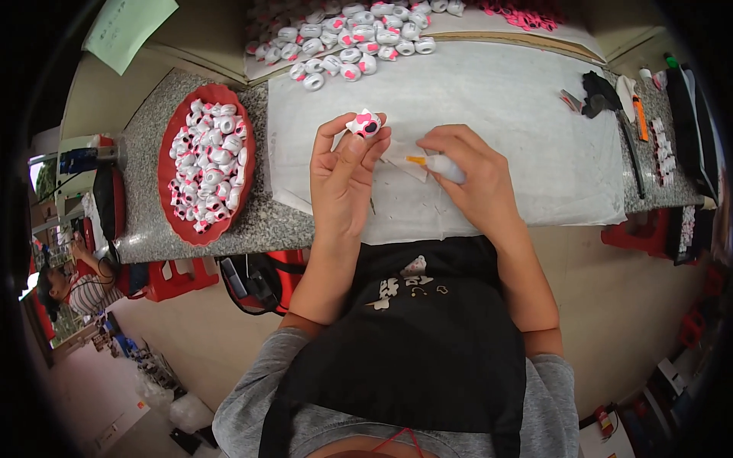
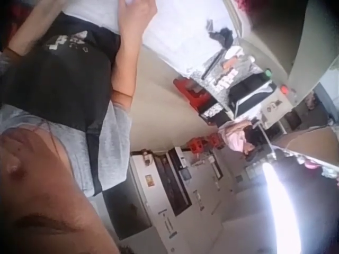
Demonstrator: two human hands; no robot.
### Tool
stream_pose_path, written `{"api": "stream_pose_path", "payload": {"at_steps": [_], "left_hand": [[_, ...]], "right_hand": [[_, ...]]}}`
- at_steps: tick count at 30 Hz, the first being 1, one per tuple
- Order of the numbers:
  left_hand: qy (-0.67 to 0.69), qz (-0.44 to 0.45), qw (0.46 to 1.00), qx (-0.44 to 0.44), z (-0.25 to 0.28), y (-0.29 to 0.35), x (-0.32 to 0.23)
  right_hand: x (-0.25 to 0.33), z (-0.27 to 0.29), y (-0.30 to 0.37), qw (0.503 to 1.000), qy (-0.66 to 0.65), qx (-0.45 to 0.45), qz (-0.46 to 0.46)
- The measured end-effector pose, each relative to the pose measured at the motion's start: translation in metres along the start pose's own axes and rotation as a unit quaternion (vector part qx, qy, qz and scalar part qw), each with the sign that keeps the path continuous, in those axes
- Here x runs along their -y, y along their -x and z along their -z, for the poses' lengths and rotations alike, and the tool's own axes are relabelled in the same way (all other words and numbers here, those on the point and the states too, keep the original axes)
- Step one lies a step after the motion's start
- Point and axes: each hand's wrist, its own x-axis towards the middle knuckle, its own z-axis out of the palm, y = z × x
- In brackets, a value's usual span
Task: Gluing small pink bows onto white cat-shaped toy heads at a factory assembly station.
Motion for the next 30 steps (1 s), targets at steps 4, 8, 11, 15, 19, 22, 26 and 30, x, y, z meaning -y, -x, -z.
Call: {"api": "stream_pose_path", "payload": {"at_steps": [4,8,11,15,19,22,26,30], "left_hand": [[-0.001,-0.024,1.000,-0.016,0.007,0.000,-0.004],[-0.009,-0.026,0.999,-0.021,0.006,-0.002,-0.003],[-0.020,-0.022,0.999,-0.024,0.002,-0.001,-0.003],[-0.060,-0.030,0.998,-0.016,0.003,0.002,0.000],[-0.067,-0.014,0.998,-0.013,0.000,0.003,0.000],[-0.065,0.004,0.998,0.002,-0.001,0.007,0.001],[-0.078,-0.001,0.997,0.028,0.003,0.007,0.002],[-0.075,-0.007,0.996,0.056,0.004,0.006,0.004]], "right_hand": [[0.001,-0.001,-0.001,0.994,0.061,0.094,0.021],[-0.001,0.004,-0.003,0.991,0.043,0.129,0.005],[0.010,0.006,-0.003,0.995,-0.094,-0.013,-0.008],[0.023,-0.012,-0.020,0.991,-0.083,-0.083,0.068],[0.017,-0.014,-0.019,0.983,-0.004,-0.083,0.162],[0.016,-0.011,-0.017,0.982,-0.004,-0.082,0.173],[0.013,0.000,-0.013,0.988,-0.111,-0.059,0.085],[0.005,0.018,-0.003,0.980,-0.146,-0.115,-0.072]]}}
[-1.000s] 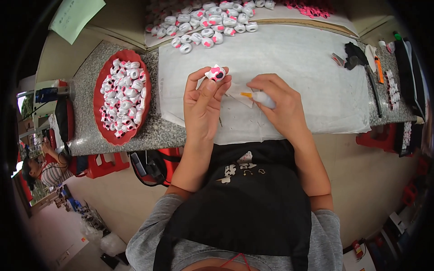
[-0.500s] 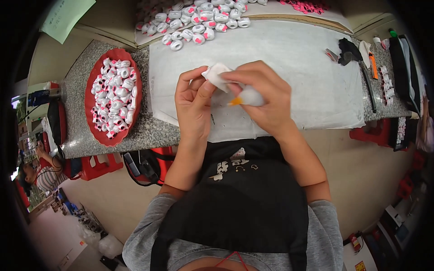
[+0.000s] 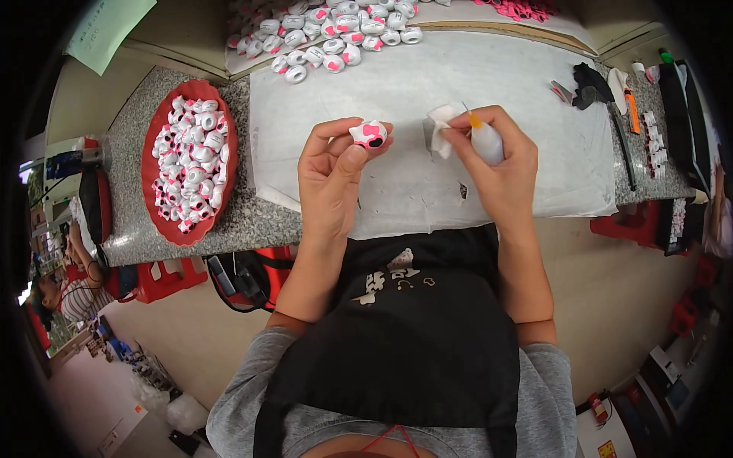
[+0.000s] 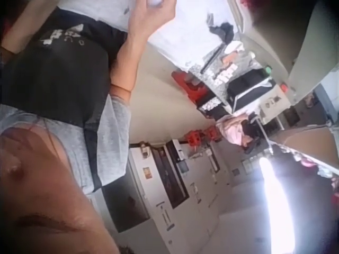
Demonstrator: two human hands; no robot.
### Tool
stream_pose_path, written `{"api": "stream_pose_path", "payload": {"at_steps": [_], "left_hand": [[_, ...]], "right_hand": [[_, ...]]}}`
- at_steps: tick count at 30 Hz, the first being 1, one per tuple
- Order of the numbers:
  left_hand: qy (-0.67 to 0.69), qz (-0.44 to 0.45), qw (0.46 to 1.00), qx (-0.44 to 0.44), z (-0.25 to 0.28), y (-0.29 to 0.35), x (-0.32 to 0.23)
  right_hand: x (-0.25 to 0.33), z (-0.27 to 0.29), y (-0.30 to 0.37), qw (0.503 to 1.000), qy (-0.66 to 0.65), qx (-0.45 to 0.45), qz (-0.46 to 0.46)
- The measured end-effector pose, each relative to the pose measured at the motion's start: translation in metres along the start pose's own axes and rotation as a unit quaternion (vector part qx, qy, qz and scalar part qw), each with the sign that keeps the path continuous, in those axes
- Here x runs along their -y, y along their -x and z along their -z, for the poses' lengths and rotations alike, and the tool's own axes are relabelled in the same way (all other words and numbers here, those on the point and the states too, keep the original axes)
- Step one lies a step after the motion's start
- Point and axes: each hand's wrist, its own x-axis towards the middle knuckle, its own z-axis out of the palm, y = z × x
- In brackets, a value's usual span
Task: Gluing small pink bows onto white cat-shaped toy heads at a factory assembly station.
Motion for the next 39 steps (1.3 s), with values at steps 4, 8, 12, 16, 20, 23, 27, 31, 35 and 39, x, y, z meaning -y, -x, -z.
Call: {"api": "stream_pose_path", "payload": {"at_steps": [4,8,12,16,20,23,27,31,35,39], "left_hand": [[0.001,0.014,1.000,0.011,-0.002,0.000,-0.001],[0.016,0.024,0.999,0.019,-0.007,0.001,-0.003],[-0.004,-0.002,0.999,0.043,-0.012,0.004,-0.007],[-0.034,-0.019,0.998,0.046,-0.012,0.009,-0.006],[-0.090,-0.038,0.995,0.037,-0.013,0.015,-0.010],[-0.096,-0.049,0.992,0.065,-0.019,0.012,-0.001],[-0.077,-0.031,0.992,0.091,-0.018,0.013,-0.005],[-0.020,0.013,0.999,0.042,-0.016,0.015,-0.012],[0.001,0.018,1.000,0.025,-0.017,0.012,-0.007],[0.000,0.023,0.999,0.026,-0.016,0.009,-0.003]], "right_hand": [[0.006,0.003,0.002,0.996,0.074,0.012,-0.051],[0.016,-0.019,0.005,0.972,-0.167,0.094,-0.139],[0.013,-0.024,0.006,0.946,-0.244,0.121,-0.173],[0.009,-0.024,0.010,0.945,-0.250,0.125,-0.171],[0.010,-0.025,0.014,0.942,-0.264,0.121,-0.169],[0.010,-0.020,0.019,0.937,-0.287,0.063,-0.188],[0.012,-0.020,0.021,0.934,-0.302,0.062,-0.182],[0.011,-0.027,0.017,0.929,-0.297,0.113,-0.191],[0.008,-0.027,0.017,0.936,-0.278,0.098,-0.193],[0.009,-0.026,0.016,0.944,-0.262,0.100,-0.175]]}}
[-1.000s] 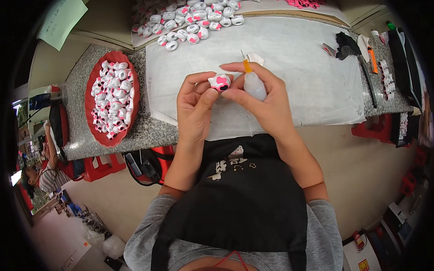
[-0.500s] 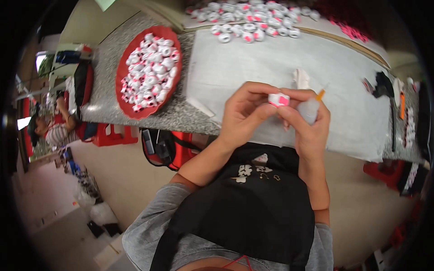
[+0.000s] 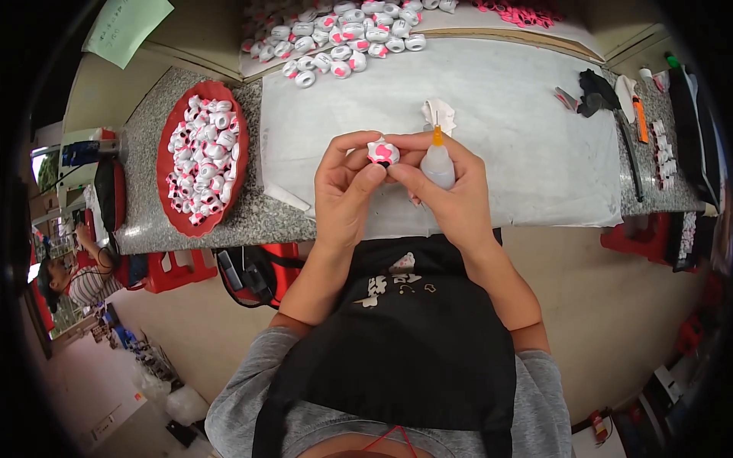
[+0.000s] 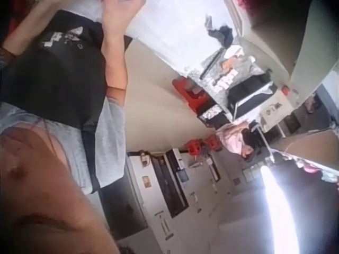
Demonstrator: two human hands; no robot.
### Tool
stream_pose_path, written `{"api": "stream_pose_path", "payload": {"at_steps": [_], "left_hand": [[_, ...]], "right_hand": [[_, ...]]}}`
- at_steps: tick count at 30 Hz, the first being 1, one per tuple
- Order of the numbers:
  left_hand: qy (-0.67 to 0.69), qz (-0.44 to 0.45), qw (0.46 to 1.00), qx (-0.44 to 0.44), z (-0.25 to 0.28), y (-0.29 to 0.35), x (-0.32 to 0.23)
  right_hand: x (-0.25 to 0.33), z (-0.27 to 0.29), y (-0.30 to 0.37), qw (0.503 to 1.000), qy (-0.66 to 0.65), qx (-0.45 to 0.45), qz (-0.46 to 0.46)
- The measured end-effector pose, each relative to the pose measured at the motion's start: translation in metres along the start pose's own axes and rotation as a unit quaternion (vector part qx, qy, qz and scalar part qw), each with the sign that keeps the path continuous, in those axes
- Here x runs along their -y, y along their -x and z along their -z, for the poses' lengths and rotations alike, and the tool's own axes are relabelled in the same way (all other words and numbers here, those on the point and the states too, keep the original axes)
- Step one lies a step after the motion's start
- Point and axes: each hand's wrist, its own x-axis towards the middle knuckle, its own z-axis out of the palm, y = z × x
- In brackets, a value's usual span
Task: Gluing small pink bows onto white cat-shaped toy heads at a factory assembly station.
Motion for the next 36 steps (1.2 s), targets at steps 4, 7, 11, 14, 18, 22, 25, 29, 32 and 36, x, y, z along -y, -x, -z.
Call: {"api": "stream_pose_path", "payload": {"at_steps": [4,7,11,14,18,22,25,29,32,36], "left_hand": [[0.000,0.002,1.000,-0.003,0.000,0.000,0.002],[-0.002,0.003,1.000,-0.011,0.000,0.000,0.002],[-0.021,0.002,0.999,-0.044,0.003,-0.003,0.003],[0.009,0.004,0.999,-0.048,0.004,-0.003,-0.001],[-0.001,-0.017,0.998,-0.061,0.007,-0.003,-0.001],[0.023,-0.006,0.997,-0.072,0.008,-0.003,0.000],[0.011,-0.022,0.996,-0.081,0.009,-0.001,0.002],[-0.022,-0.049,0.994,-0.094,0.008,0.000,0.003],[-0.042,-0.065,0.992,-0.101,0.008,0.001,0.005],[-0.096,-0.079,0.987,-0.106,0.010,0.000,0.008]], "right_hand": [[0.000,0.001,0.001,1.000,0.007,-0.003,0.001],[0.002,0.003,-0.001,1.000,0.011,-0.001,-0.012],[0.010,0.025,-0.023,0.990,0.127,-0.056,0.004],[-0.002,0.037,-0.043,0.854,0.495,-0.020,0.159],[-0.001,0.030,-0.042,0.817,0.564,-0.019,0.116],[0.010,0.019,-0.031,0.906,0.388,-0.033,0.164],[0.008,-0.006,-0.016,0.950,0.256,-0.022,0.179],[0.000,-0.010,-0.014,0.934,0.284,-0.031,0.214],[0.001,-0.011,-0.011,0.930,0.307,-0.046,0.195],[0.000,-0.005,-0.011,0.939,0.297,-0.070,0.158]]}}
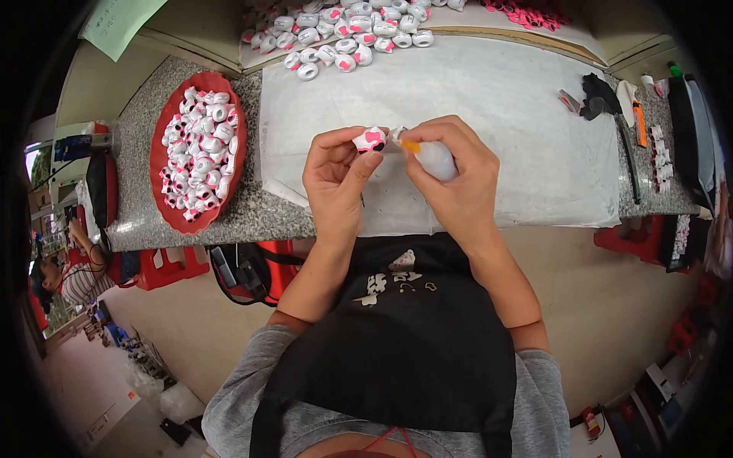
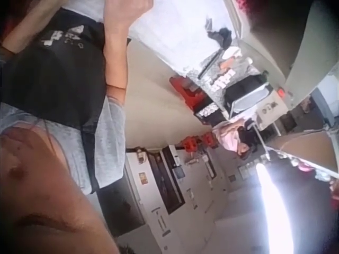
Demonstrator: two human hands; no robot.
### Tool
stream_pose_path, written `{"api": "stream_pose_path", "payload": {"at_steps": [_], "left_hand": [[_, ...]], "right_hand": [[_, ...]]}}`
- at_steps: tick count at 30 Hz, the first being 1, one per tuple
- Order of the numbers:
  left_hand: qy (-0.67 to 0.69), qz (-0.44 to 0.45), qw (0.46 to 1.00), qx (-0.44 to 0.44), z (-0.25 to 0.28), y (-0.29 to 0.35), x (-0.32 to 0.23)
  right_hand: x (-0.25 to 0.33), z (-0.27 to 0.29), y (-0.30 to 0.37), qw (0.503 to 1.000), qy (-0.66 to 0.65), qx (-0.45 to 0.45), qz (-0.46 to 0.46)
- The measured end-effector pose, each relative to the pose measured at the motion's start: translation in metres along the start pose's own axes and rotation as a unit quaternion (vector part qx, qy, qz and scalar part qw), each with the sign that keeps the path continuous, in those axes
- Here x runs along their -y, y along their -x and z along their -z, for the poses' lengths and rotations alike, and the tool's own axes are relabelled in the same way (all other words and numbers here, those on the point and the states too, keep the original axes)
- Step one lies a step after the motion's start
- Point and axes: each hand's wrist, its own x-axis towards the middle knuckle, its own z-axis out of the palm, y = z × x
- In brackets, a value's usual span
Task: Gluing small pink bows onto white cat-shaped toy heads at a factory assembly station.
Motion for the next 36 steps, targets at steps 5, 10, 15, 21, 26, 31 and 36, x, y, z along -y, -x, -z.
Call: {"api": "stream_pose_path", "payload": {"at_steps": [5,10,15,21,26,31,36], "left_hand": [[-0.039,-0.002,0.999,-0.007,0.000,0.002,-0.003],[-0.087,-0.032,0.995,-0.019,-0.003,0.004,-0.001],[-0.054,-0.022,0.998,0.003,0.004,0.001,0.000],[0.022,0.002,1.000,0.015,-0.001,-0.003,-0.006],[0.009,0.016,1.000,0.015,0.005,-0.003,-0.014],[-0.222,-0.151,0.953,-0.138,0.045,-0.016,-0.063],[-0.735,-0.342,0.565,-0.156,0.086,-0.047,-0.102]], "right_hand": [[0.005,-0.002,-0.002,0.983,0.073,0.027,0.164],[0.007,0.001,0.000,0.966,0.146,0.029,0.210],[-0.001,0.016,-0.003,0.997,0.014,0.010,0.079],[-0.008,0.027,0.000,0.997,0.000,-0.058,-0.052],[-0.012,0.022,0.003,0.996,-0.035,-0.018,-0.082],[-0.024,0.013,-0.002,0.999,-0.037,0.008,-0.015],[-0.025,0.022,-0.004,0.998,-0.004,-0.054,-0.014]]}}
